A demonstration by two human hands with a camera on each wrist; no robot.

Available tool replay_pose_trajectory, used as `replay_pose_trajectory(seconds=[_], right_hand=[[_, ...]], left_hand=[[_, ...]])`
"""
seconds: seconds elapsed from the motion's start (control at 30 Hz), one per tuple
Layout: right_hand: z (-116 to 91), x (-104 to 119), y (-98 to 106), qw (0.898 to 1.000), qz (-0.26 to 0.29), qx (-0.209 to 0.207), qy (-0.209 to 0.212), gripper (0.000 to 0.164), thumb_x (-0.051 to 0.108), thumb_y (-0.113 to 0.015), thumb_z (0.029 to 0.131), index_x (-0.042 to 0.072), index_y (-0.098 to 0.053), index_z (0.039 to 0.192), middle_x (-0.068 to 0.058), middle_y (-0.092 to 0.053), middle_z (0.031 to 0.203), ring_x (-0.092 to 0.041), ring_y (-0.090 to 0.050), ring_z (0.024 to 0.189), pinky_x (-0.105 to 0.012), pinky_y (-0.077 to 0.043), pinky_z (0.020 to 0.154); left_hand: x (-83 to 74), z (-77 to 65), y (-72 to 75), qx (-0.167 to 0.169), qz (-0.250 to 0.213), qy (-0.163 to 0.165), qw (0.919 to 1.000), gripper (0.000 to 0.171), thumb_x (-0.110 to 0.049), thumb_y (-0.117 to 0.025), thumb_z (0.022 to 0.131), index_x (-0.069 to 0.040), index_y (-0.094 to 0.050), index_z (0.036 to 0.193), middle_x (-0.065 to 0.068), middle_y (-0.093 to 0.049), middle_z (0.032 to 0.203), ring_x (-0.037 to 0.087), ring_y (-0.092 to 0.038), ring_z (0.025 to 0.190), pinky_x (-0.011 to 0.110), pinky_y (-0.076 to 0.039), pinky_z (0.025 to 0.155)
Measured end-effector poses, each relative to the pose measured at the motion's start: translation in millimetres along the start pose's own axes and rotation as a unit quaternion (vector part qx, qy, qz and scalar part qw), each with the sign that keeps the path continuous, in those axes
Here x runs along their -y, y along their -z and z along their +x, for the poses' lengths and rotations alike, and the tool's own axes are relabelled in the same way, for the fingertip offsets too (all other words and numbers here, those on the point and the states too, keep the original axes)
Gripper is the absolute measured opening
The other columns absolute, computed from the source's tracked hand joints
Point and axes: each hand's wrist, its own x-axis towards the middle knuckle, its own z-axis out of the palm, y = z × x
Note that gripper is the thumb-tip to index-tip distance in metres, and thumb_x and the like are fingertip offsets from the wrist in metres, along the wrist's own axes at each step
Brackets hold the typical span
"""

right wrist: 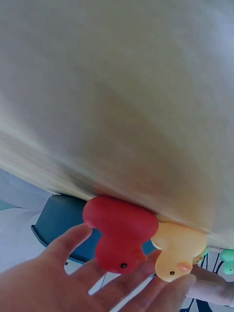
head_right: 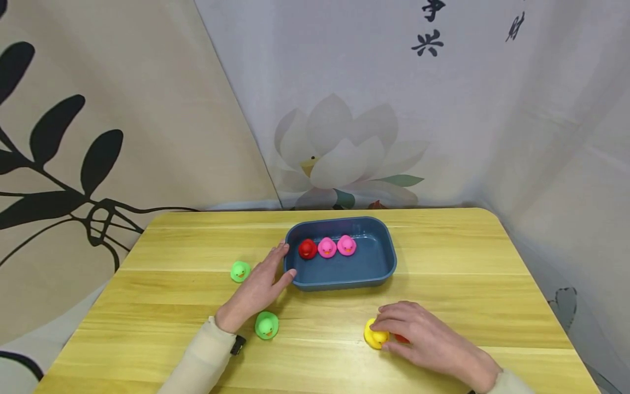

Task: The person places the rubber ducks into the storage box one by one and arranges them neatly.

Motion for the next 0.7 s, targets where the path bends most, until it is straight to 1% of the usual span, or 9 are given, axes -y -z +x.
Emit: replay_pose_trajectory(seconds=[0.1,0.17,0.37,0.57,0.67,0.7], right_hand=[[0,-1,-2,1.0,-0.002,-0.011,0.009,0.034,0.029,-0.084,0.087,0.021,-0.074,0.119,0.005,-0.072,0.121,-0.023,-0.066,0.113,-0.017,-0.024,0.117],[1,-1,-2,1.0,-0.002,-0.011,0.007,0.033,0.028,-0.084,0.087,0.022,-0.074,0.118,0.005,-0.072,0.12,-0.022,-0.066,0.113,-0.016,-0.025,0.117],[7,3,5,0.999,0.02,-0.002,-0.03,0.034,0.026,-0.085,0.087,0.025,-0.075,0.119,0.009,-0.072,0.12,-0.02,-0.065,0.114,-0.011,-0.023,0.115],[15,5,16,0.998,0.037,-0.017,-0.058,0.039,0.02,-0.087,0.083,0.025,-0.075,0.121,0.007,-0.072,0.122,-0.018,-0.065,0.114,-0.008,-0.028,0.112],[19,4,20,0.997,0.031,-0.028,-0.063,0.037,0.021,-0.086,0.085,0.023,-0.076,0.12,0.005,-0.072,0.123,-0.018,-0.065,0.114,-0.008,-0.028,0.112],[20,3,22,0.997,0.028,-0.033,-0.061,0.033,0.024,-0.083,0.089,0.023,-0.076,0.12,0.004,-0.072,0.123,-0.018,-0.065,0.114,-0.008,-0.029,0.112]], left_hand=[[0.0,0.1,-0.1,-0.002,-0.002,0.0,1.0,0.073,-0.045,-0.056,0.106,-0.005,-0.032,0.162,0.009,-0.022,0.171,0.037,-0.025,0.155,0.068,-0.027,0.117],[-0.4,0.0,0.0,-0.003,-0.005,0.0,1.0,0.072,-0.043,-0.057,0.106,-0.005,-0.032,0.162,0.009,-0.022,0.171,0.037,-0.025,0.155,0.068,-0.027,0.117],[-0.6,0.0,-0.3,-0.004,-0.009,0.002,1.0,0.072,-0.043,-0.057,0.106,-0.005,-0.033,0.162,0.009,-0.023,0.171,0.037,-0.025,0.155,0.068,-0.027,0.117],[1.3,0.4,-1.3,-0.007,0.001,-0.004,1.0,0.072,-0.044,-0.055,0.106,-0.005,-0.033,0.162,0.009,-0.023,0.171,0.037,-0.027,0.154,0.068,-0.029,0.116],[1.6,0.2,-1.3,-0.007,0.003,-0.007,0.9999,0.072,-0.046,-0.054,0.107,-0.005,-0.032,0.162,0.009,-0.023,0.171,0.037,-0.027,0.154,0.068,-0.029,0.116],[1.8,0.0,-1.5,-0.009,0.003,-0.009,0.9999,0.072,-0.045,-0.054,0.107,-0.004,-0.033,0.162,0.01,-0.023,0.17,0.038,-0.027,0.154,0.068,-0.029,0.116]])
